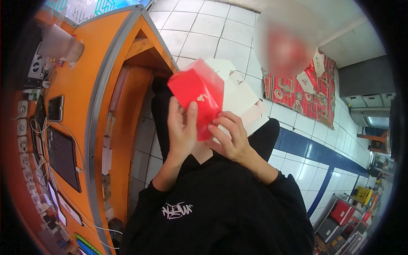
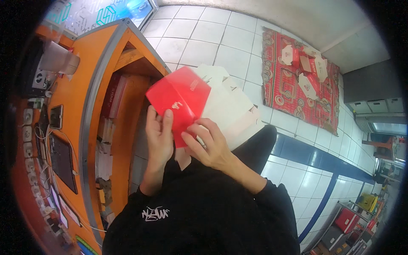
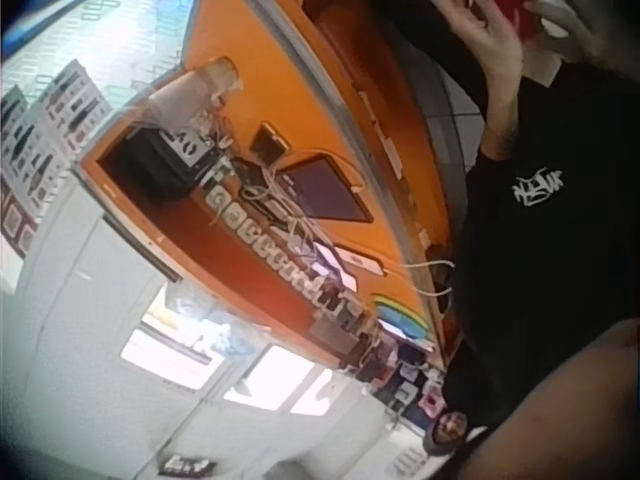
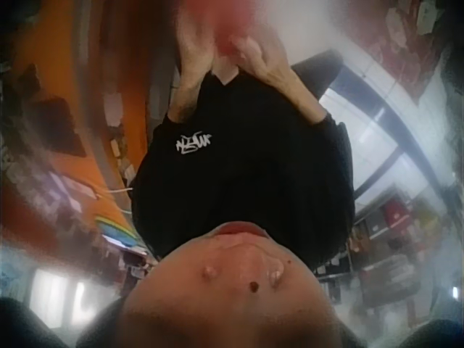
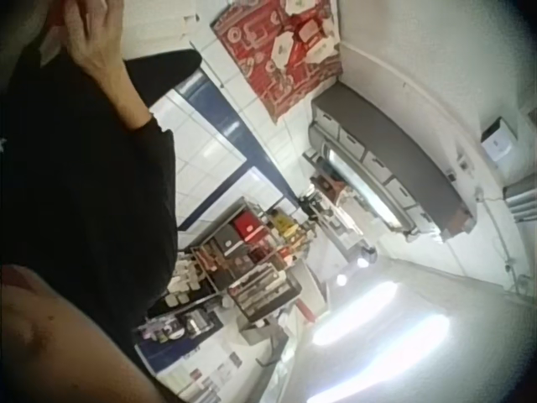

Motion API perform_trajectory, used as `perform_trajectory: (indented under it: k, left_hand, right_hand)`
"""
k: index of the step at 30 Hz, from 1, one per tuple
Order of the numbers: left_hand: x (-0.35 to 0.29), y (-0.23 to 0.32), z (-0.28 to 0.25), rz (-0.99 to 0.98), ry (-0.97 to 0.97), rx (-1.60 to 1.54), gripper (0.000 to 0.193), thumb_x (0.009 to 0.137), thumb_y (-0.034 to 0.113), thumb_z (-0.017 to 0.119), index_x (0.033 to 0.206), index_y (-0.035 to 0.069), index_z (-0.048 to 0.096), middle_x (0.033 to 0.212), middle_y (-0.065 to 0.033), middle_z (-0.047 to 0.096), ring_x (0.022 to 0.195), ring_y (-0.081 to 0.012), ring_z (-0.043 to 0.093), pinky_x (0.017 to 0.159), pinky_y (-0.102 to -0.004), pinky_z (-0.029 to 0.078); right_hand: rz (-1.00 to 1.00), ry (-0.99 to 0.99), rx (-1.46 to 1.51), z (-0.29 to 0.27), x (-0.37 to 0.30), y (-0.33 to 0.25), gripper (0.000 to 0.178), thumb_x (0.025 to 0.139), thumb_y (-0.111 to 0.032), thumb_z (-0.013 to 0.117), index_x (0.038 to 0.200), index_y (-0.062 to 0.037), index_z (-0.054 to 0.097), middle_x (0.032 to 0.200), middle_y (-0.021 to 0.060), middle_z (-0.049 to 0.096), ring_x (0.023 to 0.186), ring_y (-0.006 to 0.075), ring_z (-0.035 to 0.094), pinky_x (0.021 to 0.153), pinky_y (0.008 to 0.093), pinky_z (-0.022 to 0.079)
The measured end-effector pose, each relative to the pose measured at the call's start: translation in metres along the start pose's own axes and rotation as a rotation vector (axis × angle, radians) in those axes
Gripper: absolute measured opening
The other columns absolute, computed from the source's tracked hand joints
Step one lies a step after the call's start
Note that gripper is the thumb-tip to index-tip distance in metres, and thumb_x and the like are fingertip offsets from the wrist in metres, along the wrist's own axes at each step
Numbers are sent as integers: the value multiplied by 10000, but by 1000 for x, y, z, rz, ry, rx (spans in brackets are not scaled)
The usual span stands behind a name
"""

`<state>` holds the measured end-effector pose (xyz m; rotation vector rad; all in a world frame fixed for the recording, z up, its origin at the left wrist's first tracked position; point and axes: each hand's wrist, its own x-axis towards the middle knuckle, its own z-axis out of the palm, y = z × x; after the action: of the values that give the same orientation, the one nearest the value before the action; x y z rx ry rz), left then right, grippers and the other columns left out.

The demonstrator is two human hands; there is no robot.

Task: The person assembles cardboard food boxes by hand. The person takes flat cardboard templates and folds the sides and tabs to form rectangular boxes, repeating the process for multiple boxes and placing the assembled ones onto a stack.

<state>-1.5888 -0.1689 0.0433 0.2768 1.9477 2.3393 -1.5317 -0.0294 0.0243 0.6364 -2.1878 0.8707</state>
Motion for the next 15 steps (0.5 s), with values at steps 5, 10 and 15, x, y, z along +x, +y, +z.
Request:
perform_trajectory:
  k: [5,10,15]
  left_hand:
    - [4,2,2,-96,87,-380,314,972,117,483,1250,5,393,1125,-103,573,991,-117,563,841,-254,451]
    - [-20,-5,11,56,-35,-267,436,928,-37,454,1339,-31,308,1257,-140,487,1139,-172,509,936,-299,429]
    - [-19,-9,-5,170,-158,-110,472,898,-91,464,1334,-53,287,1264,-159,464,1186,-194,475,969,-304,405]
  right_hand:
    - [-47,255,194,-7,-3,2,383,647,-33,754,998,42,621,968,136,583,888,312,603,724,409,537]
    - [-20,17,-199,-20,30,-9,385,615,-79,772,978,4,677,964,82,600,850,264,593,660,345,519]
    - [27,-228,24,-43,27,-2,397,585,-40,774,968,5,682,936,83,618,812,240,606,645,308,525]
